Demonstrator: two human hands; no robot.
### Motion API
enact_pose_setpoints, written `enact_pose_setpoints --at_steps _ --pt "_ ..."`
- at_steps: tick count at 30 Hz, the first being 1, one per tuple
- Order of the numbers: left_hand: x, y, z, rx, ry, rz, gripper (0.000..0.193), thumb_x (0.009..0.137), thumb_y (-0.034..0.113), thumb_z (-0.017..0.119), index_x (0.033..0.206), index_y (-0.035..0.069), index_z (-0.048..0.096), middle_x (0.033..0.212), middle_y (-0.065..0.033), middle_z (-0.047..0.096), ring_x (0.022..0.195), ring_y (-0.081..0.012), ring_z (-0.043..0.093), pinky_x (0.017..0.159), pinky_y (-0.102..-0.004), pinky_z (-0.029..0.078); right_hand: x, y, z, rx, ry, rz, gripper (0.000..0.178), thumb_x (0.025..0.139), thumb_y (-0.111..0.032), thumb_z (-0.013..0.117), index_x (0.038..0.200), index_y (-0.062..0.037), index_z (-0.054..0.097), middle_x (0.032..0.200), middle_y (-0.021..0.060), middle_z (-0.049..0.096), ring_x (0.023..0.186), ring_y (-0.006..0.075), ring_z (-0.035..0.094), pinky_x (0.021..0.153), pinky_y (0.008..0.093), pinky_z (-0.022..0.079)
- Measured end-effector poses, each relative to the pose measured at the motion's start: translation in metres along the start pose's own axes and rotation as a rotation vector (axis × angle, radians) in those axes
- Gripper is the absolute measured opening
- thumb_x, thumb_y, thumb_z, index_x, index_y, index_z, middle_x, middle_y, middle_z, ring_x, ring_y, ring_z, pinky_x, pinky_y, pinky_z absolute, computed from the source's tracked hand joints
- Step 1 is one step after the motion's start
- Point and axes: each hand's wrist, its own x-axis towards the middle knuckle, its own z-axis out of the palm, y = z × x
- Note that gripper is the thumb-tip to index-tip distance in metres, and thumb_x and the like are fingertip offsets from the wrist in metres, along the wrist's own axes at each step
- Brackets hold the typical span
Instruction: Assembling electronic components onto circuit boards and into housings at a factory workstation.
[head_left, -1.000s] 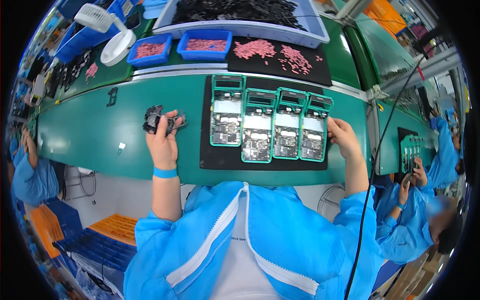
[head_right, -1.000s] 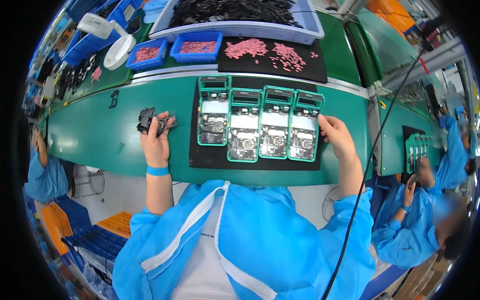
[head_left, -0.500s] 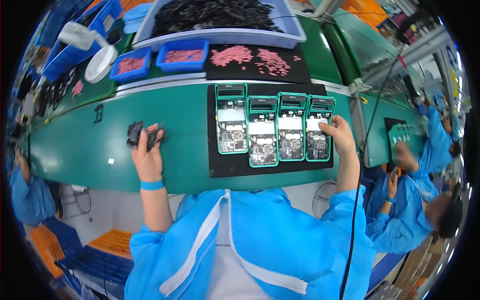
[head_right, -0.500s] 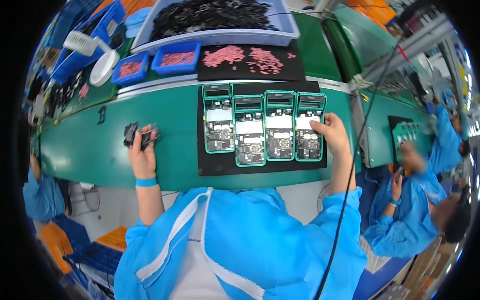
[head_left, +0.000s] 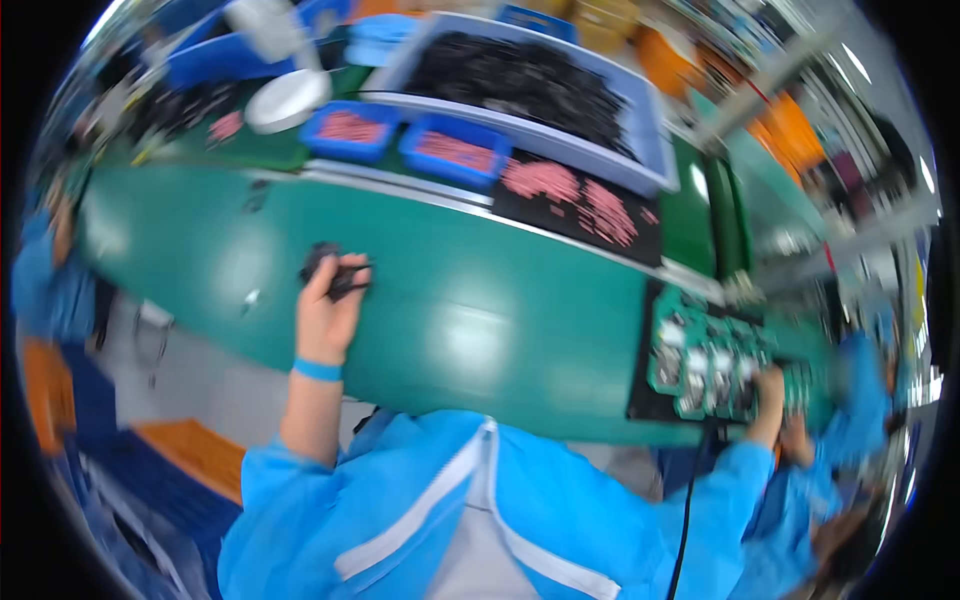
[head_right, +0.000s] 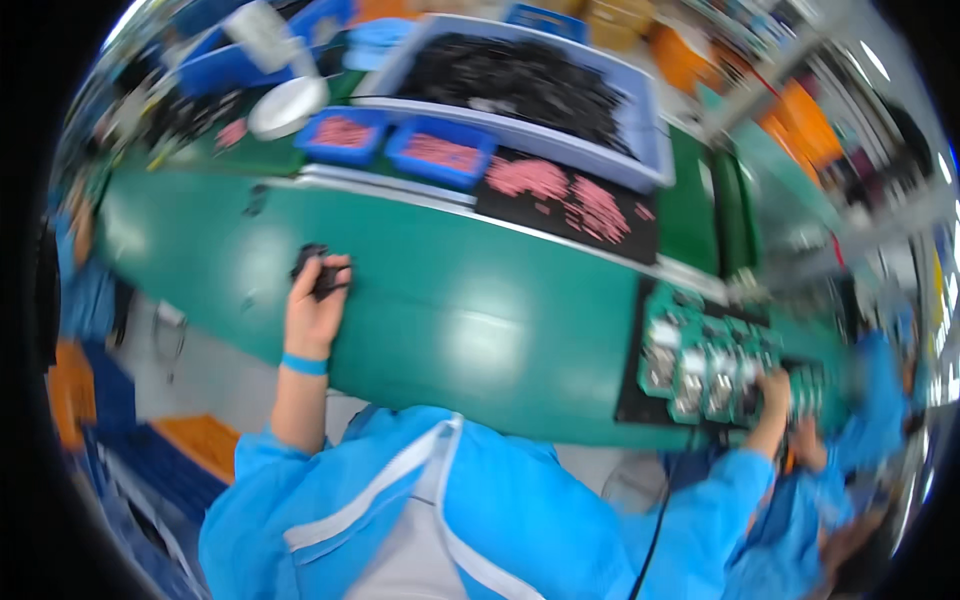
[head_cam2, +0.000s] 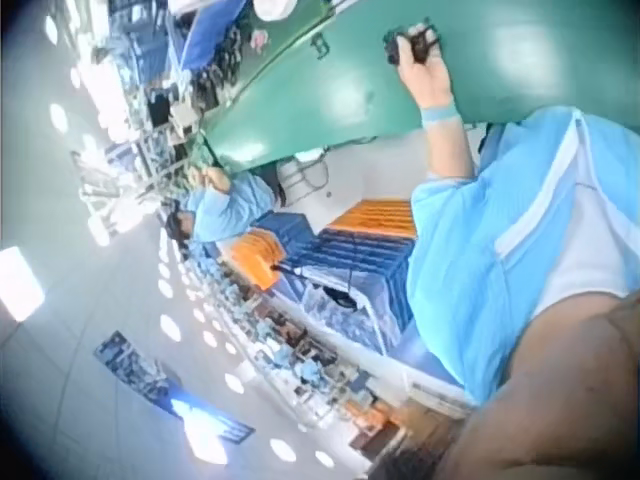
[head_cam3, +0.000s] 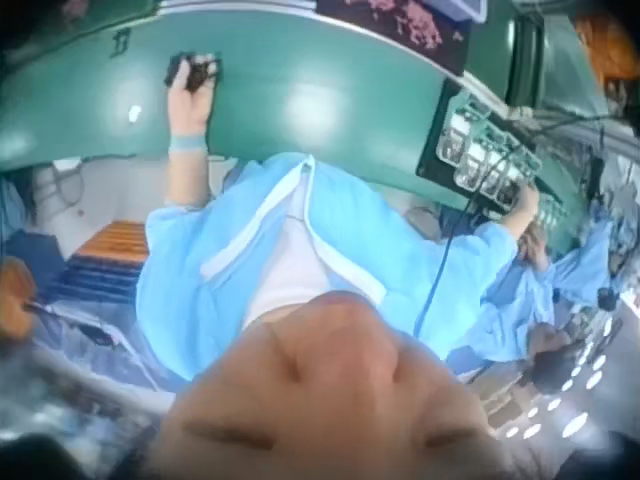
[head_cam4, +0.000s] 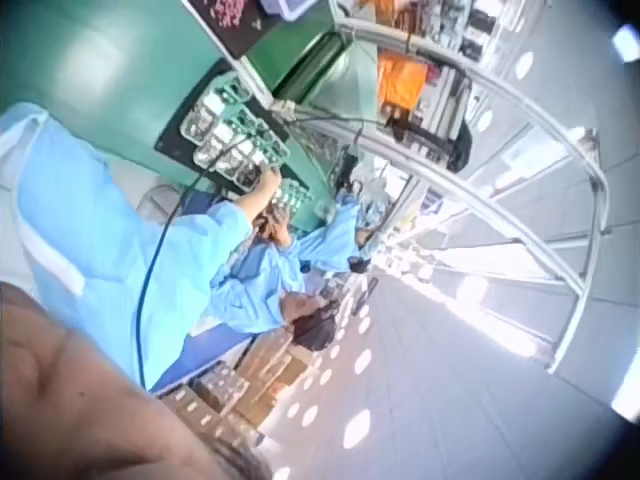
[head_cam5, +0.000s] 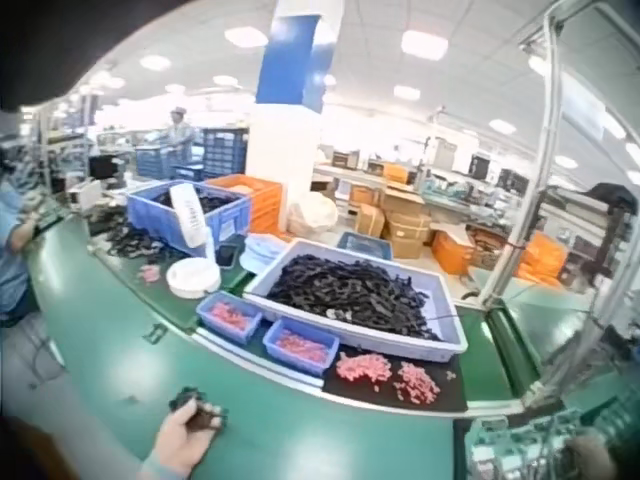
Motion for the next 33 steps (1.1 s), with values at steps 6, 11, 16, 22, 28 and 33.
enact_pose_setpoints --at_steps 6,11,16,22,28,33 --pt "0.014 0.070 0.029 0.246 0.166 0.313 0.018 0.082 -0.004 0.061 0.100 -0.003 0.055 0.093 -0.0138 0.062 0.088 -0.0255 0.061 0.070 -0.0360 0.054 -0.006 -0.056 0.020 0.006 0.364 0.140 0.047 0.077 -0.028 0.068 0.111 0.0035 0.060 0.106 0.0225 0.063 0.098 0.0381 0.059 0.085 0.0442 0.047" --pt "0.053 0.142 0.011 0.642 0.347 0.536 0.021 0.077 -0.004 0.063 0.095 -0.005 0.054 0.084 -0.0107 0.059 0.062 -0.0214 0.061 0.056 -0.0320 0.055 -0.056 -0.172 0.009 -0.176 0.565 -0.034 0.025 0.084 -0.023 0.061 0.101 -0.0044 0.064 0.110 0.0150 0.061 0.097 0.0322 0.059 0.079 0.0411 0.049" --pt "0.082 0.164 -0.010 0.810 0.380 0.307 0.019 0.076 -0.003 0.063 0.093 -0.006 0.055 0.082 -0.0102 0.059 0.063 -0.0213 0.061 0.055 -0.0322 0.055 -0.094 -0.237 0.025 0.008 0.605 -0.361 0.024 0.083 -0.015 0.061 0.101 0.0002 0.062 0.110 0.0187 0.060 0.097 0.0352 0.059 0.083 0.0428 0.047" --pt "0.056 0.120 0.018 0.682 0.188 0.044 0.022 0.082 -0.002 0.059 0.103 -0.006 0.054 0.086 -0.0154 0.062 0.069 -0.0229 0.062 0.060 -0.0333 0.056 -0.145 -0.366 0.017 0.478 0.444 -0.501 0.019 0.083 -0.005 0.059 0.100 0.0027 0.062 0.110 0.0186 0.060 0.103 0.0311 0.057 0.091 0.0378 0.043" --pt "0.004 0.027 0.046 0.453 -0.133 -0.388 0.032 0.085 0.000 0.057 0.117 -0.003 0.052 0.107 -0.0163 0.062 0.096 -0.0291 0.063 0.069 -0.0345 0.056 -0.161 -0.498 0.023 0.903 0.147 -0.829 0.030 0.079 0.006 0.060 0.109 -0.0012 0.061 0.113 0.0152 0.060 0.102 0.0241 0.059 0.081 0.0305 0.050" --pt "-0.011 -0.039 0.054 0.246 -0.246 -0.748 0.038 0.085 -0.001 0.057 0.122 -0.002 0.050 0.115 -0.0167 0.060 0.109 -0.0301 0.059 0.075 -0.0356 0.055 -0.143 -0.567 0.042 1.030 -0.317 -1.056 0.041 0.077 -0.001 0.065 0.117 -0.0079 0.059 0.121 0.0122 0.057 0.103 0.0236 0.060 0.081 0.0317 0.050"
